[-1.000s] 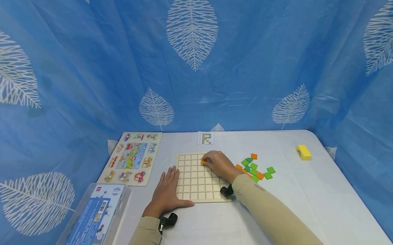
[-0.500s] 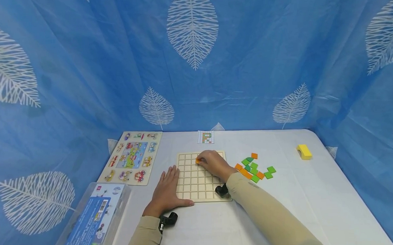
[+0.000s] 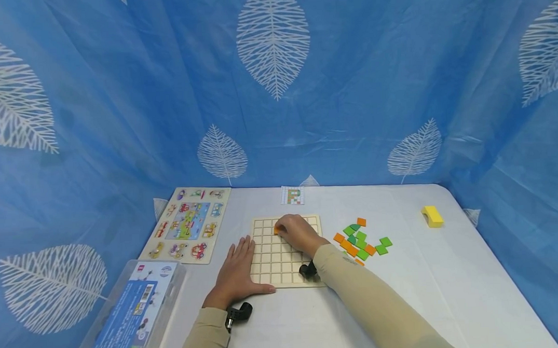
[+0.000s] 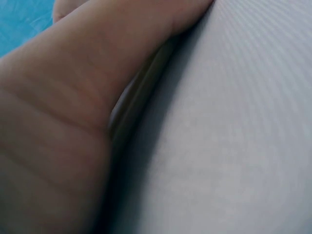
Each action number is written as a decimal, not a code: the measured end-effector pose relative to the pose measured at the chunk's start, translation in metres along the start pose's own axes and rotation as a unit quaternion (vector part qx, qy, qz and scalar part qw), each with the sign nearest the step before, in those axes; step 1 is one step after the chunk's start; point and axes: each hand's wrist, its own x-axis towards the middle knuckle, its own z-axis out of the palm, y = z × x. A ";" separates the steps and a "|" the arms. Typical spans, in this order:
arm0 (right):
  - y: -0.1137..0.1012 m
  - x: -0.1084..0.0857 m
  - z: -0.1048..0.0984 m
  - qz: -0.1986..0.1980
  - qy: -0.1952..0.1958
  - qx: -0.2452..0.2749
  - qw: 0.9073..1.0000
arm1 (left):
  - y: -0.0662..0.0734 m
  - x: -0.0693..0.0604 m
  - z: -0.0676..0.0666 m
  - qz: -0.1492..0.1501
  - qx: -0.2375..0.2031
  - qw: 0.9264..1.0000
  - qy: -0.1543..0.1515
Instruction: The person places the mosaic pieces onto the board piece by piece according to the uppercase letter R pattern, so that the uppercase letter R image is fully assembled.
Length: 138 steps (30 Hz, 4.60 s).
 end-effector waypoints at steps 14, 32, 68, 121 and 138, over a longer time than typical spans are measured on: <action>0.000 0.002 0.005 0.001 0.004 -0.007 1.000 | -0.001 0.000 0.001 0.003 -0.005 1.000 0.004; -0.001 0.001 0.009 0.027 0.013 0.013 0.999 | -0.002 0.000 0.003 0.006 -0.004 1.000 0.007; 0.002 0.000 0.009 0.071 0.010 0.099 0.993 | 0.001 0.000 0.002 -0.001 -0.004 1.000 0.006; 0.017 -0.032 -0.032 0.078 0.045 0.150 0.985 | 0.001 0.001 0.003 -0.005 -0.005 1.000 0.003; 0.045 -0.049 -0.054 0.102 0.055 0.118 0.986 | -0.003 0.000 0.006 -0.001 0.005 1.000 0.013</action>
